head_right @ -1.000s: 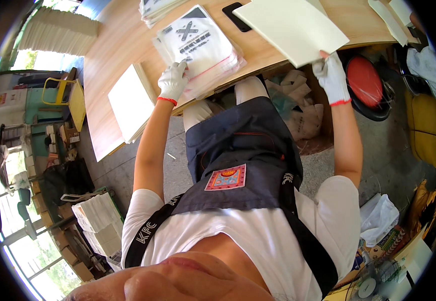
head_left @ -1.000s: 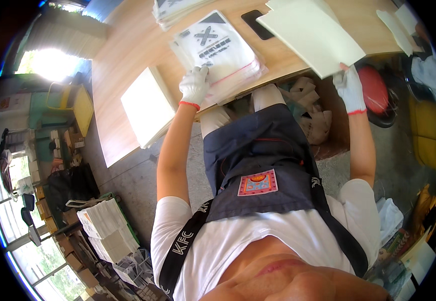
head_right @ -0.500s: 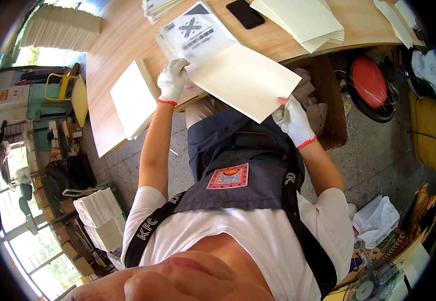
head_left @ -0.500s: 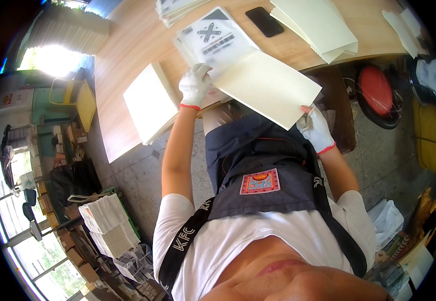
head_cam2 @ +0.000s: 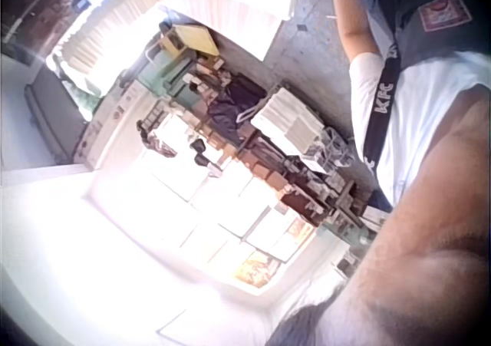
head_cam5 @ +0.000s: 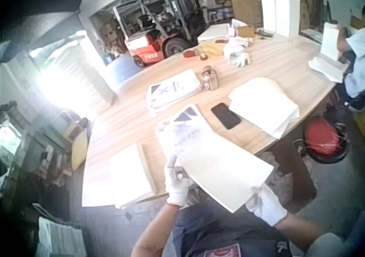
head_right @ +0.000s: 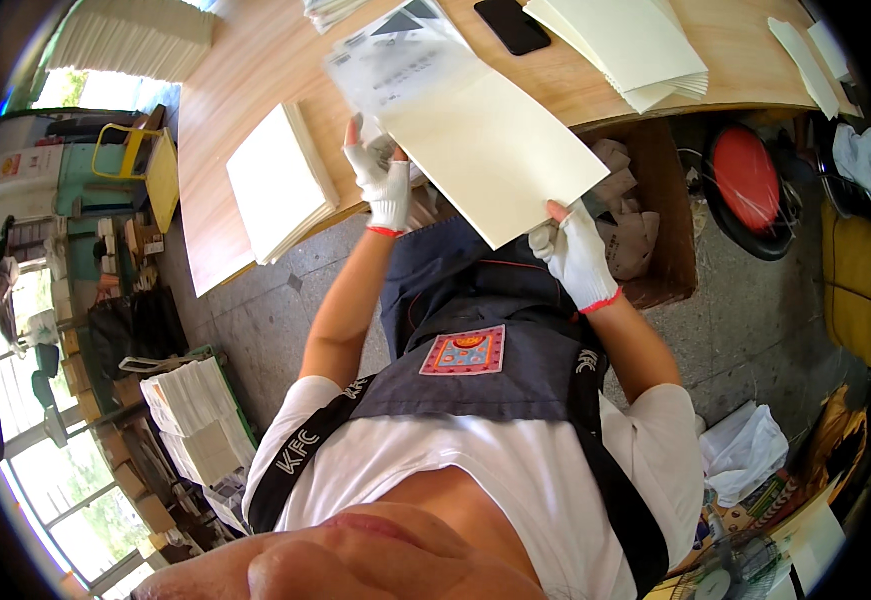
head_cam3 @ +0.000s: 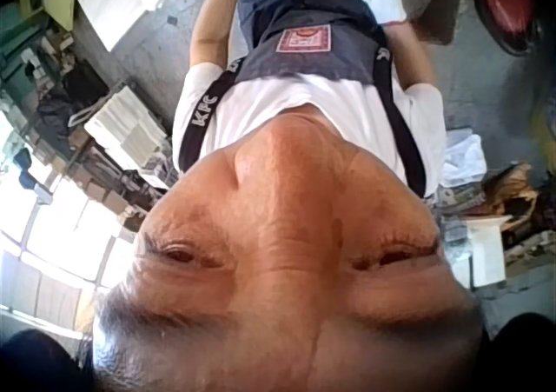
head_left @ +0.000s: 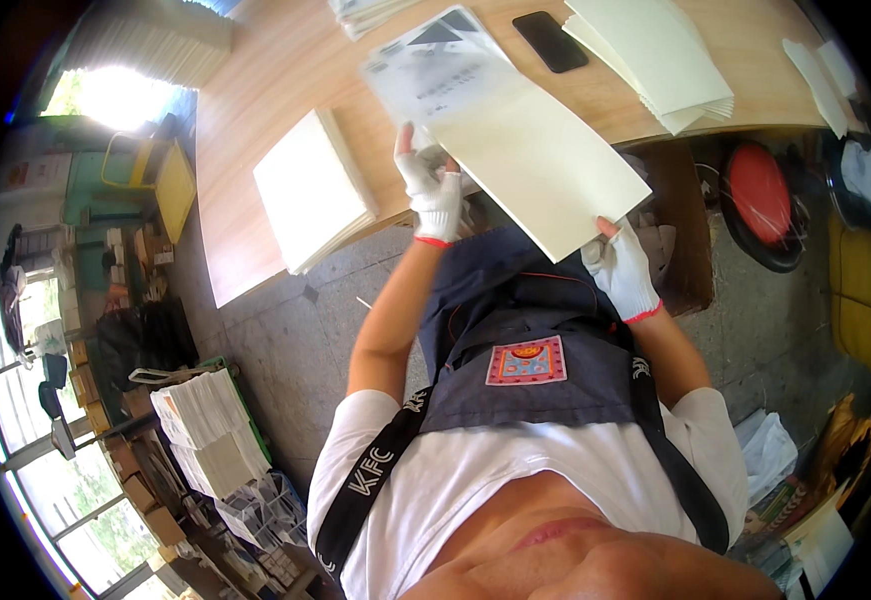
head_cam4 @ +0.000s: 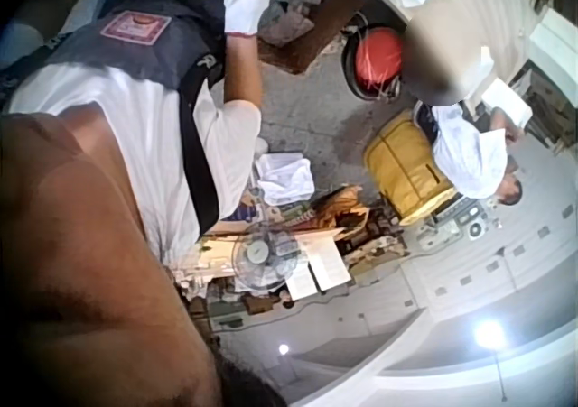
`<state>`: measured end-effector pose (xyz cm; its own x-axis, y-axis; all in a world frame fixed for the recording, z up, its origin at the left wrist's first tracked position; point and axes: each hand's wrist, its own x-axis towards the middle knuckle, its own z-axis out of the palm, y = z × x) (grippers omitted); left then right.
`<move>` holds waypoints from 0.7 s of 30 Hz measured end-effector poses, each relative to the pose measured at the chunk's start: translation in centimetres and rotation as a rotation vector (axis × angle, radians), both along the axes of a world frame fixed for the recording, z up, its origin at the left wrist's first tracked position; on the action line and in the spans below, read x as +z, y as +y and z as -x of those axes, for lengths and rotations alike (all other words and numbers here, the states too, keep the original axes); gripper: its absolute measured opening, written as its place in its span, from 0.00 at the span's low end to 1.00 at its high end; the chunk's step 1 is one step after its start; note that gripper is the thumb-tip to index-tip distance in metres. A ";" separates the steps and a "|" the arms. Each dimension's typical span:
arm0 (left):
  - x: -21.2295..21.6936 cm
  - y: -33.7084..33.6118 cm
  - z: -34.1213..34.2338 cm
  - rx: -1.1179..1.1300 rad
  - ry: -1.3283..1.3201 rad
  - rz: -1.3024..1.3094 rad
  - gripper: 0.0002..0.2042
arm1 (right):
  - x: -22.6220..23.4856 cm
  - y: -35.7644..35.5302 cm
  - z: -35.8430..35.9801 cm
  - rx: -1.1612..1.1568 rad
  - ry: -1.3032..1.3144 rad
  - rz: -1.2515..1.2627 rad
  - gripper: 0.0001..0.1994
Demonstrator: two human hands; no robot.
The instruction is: The person stands at a wooden table and repeatedly picks up stacks of white paper, separates them, and places them into a new pile. The person wears white gloves and a KFC apron. The task involves repetitive handling of paper stacks without using any tools.
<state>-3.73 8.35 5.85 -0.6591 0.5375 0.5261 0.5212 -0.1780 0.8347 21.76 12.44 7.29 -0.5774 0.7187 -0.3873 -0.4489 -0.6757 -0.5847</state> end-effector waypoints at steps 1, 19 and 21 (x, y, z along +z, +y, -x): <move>-0.3 0.4 -2.2 -0.030 -0.500 -0.211 0.24 | 0.3 -0.4 -0.1 0.008 -0.008 -0.020 0.11; -13.0 -2.3 -8.8 -0.054 -1.147 0.186 0.10 | -6.0 1.2 10.2 0.024 0.223 0.258 0.17; -8.5 -2.6 -7.8 -0.143 -1.247 0.246 0.12 | -5.6 1.3 10.0 0.158 0.163 0.156 0.16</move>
<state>4.05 5.75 -2.66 -0.5606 0.6389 -0.5268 -0.6456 0.0611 0.7612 11.78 13.79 1.71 -0.7414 0.5542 -0.3785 -0.4109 -0.8207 -0.3969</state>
